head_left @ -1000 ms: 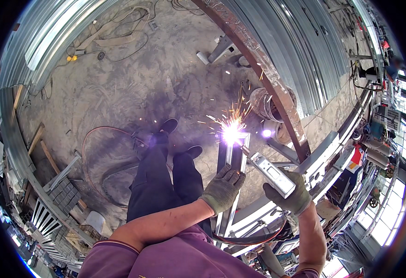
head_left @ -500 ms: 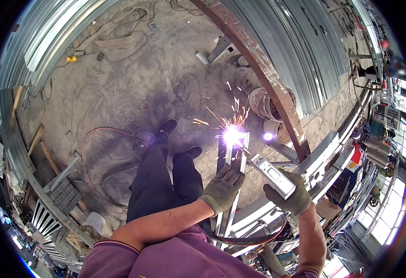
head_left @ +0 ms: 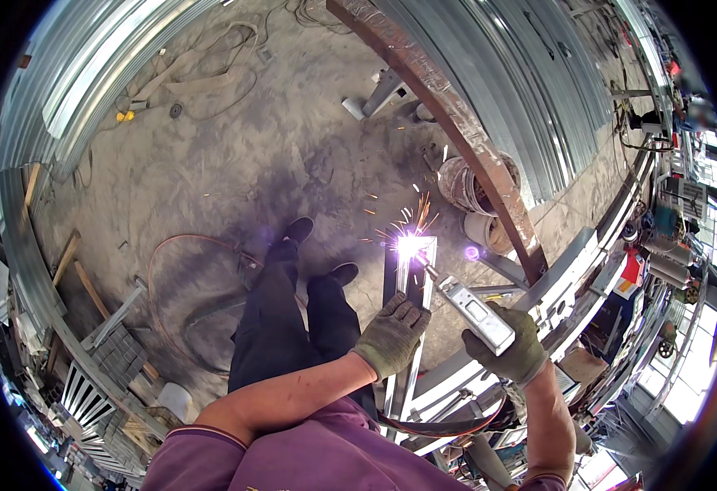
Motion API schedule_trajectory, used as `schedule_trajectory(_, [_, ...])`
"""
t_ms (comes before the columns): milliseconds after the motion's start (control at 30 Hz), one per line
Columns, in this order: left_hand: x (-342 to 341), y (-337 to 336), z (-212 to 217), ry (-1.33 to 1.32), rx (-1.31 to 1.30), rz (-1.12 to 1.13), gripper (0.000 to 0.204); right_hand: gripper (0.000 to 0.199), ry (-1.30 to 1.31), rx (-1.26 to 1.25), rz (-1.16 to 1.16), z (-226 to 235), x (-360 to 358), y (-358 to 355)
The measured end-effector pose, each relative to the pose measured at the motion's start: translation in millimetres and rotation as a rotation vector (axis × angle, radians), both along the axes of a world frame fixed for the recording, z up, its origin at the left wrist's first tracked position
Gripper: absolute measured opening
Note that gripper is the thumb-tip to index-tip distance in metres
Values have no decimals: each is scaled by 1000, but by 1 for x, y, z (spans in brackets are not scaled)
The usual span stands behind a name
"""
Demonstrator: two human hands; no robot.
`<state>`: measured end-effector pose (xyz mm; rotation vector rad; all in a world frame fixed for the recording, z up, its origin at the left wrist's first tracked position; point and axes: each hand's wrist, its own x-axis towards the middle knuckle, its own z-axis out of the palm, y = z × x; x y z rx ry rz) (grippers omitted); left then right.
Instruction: The person aligns metal profiles on a workbench and welds them together using a handheld welding torch. They repeatedly position small metal pieces, weld joints, and move the assembled frame to a different location to continue welding.
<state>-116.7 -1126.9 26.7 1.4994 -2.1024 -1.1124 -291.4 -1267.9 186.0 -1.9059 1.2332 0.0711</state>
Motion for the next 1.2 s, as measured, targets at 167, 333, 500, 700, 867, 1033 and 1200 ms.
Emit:
schedule_trajectory(167, [8,-5,7,7,6,-49,55,20,-3,-77,38,9,8,3])
schedule_trajectory(333, [17,-11,18,108,75,-46,63,23,55,-94,9,14,12,8])
schedule_trajectory(500, [21,-2,23,174,182,-19,63,28,1,26,-174,11,14,19])
schedule_trajectory(700, [16,3,19,44,136,-134,59,29,21,41,-164,1,12,27])
schedule_trajectory(867, [16,1,23,58,121,-139,56,31,19,21,-170,-7,9,33])
schedule_trajectory(1033, [14,3,20,47,85,-147,53,30,-16,-138,-72,-17,8,38])
schedule_trajectory(1200, [17,0,25,-2,104,-194,49,34,149,-142,-4,-12,17,41])
